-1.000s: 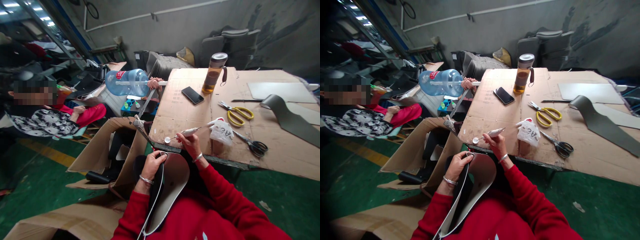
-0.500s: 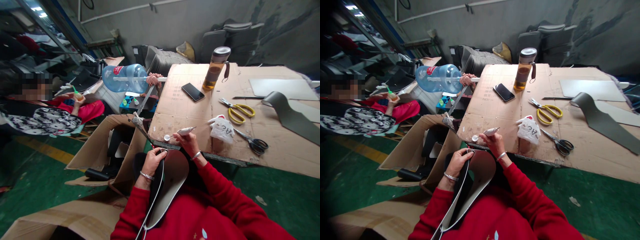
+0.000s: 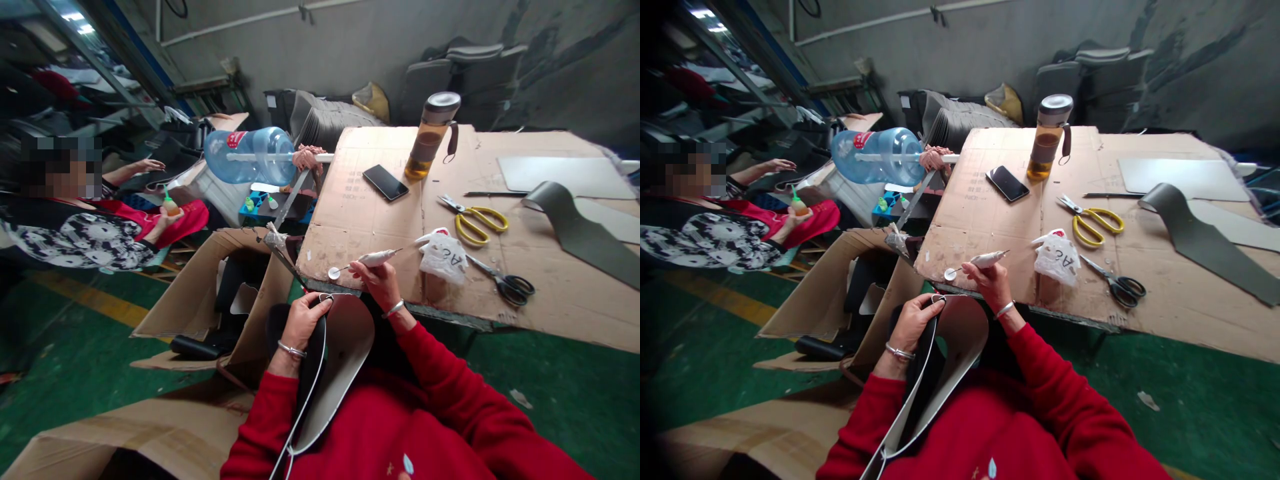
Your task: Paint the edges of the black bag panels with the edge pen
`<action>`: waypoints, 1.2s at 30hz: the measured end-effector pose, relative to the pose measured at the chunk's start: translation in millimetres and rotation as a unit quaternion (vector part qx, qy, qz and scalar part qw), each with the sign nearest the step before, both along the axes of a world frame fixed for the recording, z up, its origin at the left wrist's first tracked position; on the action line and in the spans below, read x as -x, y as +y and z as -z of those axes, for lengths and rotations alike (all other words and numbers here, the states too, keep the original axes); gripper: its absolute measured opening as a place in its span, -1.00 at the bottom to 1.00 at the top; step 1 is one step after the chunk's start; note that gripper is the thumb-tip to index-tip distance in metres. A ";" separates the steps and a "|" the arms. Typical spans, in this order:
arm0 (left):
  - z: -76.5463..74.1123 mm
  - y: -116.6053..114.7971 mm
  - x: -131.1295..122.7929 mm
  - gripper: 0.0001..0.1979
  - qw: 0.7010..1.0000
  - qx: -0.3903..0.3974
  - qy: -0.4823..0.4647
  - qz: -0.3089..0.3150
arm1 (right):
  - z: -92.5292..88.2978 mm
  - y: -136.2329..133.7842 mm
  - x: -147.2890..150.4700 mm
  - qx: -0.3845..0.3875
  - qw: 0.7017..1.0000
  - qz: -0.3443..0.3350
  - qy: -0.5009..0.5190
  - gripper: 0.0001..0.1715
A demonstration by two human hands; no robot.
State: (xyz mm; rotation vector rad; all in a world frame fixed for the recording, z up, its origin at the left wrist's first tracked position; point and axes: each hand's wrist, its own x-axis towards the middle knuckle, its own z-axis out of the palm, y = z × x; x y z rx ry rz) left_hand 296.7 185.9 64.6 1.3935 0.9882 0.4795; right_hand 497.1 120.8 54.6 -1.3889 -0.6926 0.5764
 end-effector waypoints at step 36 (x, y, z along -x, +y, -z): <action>-11.7 -9.7 1.6 -0.77 1.000 -0.018 -0.009 -0.002 | -11.8 -11.1 16.7 0.055 0.989 -0.128 0.043 -0.43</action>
